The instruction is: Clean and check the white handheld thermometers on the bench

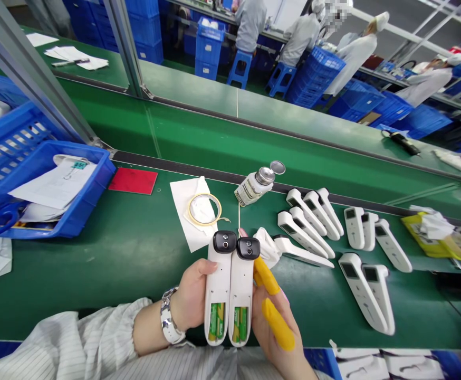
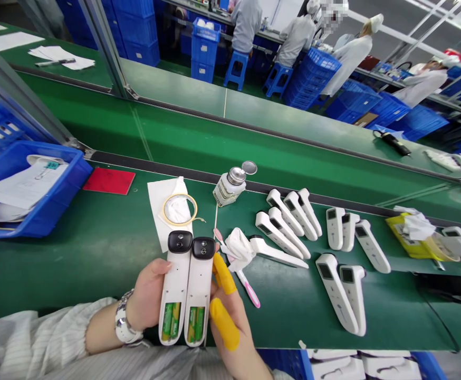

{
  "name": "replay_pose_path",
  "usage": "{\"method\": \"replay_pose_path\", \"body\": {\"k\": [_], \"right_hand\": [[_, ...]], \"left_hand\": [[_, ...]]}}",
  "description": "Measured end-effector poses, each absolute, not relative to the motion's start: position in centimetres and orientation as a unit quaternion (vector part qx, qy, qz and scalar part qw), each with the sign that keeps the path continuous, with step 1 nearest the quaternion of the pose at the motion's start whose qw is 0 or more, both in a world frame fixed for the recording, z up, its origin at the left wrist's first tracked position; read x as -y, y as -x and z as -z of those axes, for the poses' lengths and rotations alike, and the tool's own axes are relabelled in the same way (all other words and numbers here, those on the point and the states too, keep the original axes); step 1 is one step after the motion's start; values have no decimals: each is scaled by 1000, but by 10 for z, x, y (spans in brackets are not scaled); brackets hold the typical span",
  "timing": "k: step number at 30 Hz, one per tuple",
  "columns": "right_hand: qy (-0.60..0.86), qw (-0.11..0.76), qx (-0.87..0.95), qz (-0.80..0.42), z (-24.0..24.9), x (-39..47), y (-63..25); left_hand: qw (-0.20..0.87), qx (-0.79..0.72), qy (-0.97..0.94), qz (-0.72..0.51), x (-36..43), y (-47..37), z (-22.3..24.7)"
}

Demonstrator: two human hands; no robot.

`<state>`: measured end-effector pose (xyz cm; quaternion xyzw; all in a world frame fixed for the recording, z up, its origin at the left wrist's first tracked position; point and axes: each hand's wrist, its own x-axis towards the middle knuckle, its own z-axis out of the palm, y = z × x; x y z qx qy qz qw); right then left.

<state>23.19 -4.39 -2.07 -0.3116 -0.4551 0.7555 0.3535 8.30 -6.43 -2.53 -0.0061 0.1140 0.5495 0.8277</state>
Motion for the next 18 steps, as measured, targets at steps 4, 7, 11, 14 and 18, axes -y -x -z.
{"method": "replay_pose_path", "body": {"k": [4, 7, 11, 14, 18], "right_hand": [[359, 346, 362, -788, 11, 37, -229], [382, 334, 275, -817, 8, 34, -228], [352, 352, 222, -838, 8, 34, -229], [329, 353, 211, -850, 6, 34, -229], [298, 347, 181, -871, 6, 33, -232]], "left_hand": [[787, -181, 61, -586, 60, -84, 25], [746, -254, 101, -608, 57, -85, 24], [730, -306, 96, -603, 54, -83, 17], [725, -317, 90, -605, 53, -83, 14], [735, -303, 96, -599, 53, -83, 14]]}}
